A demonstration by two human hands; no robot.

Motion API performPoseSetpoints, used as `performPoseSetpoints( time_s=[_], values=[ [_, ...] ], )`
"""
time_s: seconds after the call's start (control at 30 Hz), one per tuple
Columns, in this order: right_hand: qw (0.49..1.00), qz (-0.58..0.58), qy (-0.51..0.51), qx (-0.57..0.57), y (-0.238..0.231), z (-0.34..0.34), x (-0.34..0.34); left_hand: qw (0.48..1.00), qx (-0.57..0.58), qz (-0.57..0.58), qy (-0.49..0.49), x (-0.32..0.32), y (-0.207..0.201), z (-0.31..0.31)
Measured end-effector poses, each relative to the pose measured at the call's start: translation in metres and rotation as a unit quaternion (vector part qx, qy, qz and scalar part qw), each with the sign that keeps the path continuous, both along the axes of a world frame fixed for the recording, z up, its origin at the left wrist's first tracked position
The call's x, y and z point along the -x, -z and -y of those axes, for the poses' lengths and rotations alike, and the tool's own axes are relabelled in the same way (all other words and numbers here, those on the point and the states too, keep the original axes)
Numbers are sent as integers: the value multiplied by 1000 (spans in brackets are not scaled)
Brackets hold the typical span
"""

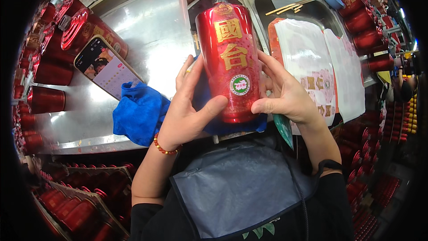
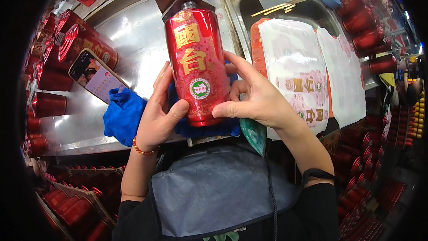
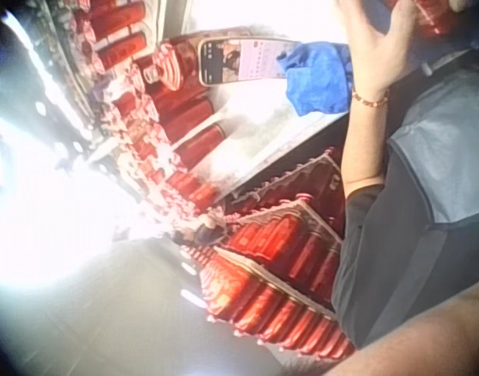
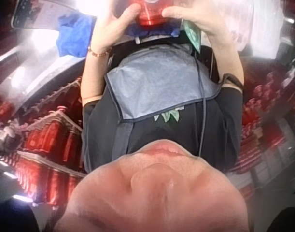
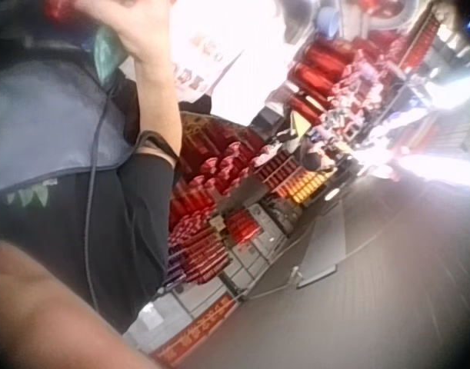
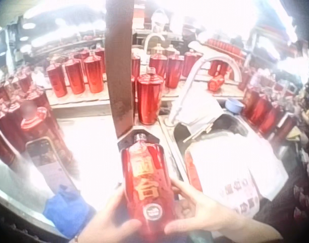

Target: The person picks up a red cylindrical container, applies a printed label to its side, smooths it with a green tool, and wipes the surface with a blue cloth. The person repeats this process on multiple containers, handling them one at a time.

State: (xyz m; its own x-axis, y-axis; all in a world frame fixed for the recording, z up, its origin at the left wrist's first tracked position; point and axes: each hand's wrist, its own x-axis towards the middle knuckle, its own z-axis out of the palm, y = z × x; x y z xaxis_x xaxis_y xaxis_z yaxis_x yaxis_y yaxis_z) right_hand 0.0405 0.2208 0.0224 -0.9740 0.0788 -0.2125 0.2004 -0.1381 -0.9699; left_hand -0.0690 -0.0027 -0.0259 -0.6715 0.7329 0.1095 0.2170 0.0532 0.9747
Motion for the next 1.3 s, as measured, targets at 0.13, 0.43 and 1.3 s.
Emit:
performPoseSetpoints(
  time_s=[0.13,0.43,1.3],
  values=[
    [997,40,33,60,-7,-2,6,999,-21,24,-6,-1,7,2],
    [1000,-6,11,14,10,-4,4,998,-24,48,11,2,5,0],
    [998,39,-38,21,-5,-14,13,995,-37,66,-67,18,-9,-9]
  ],
)
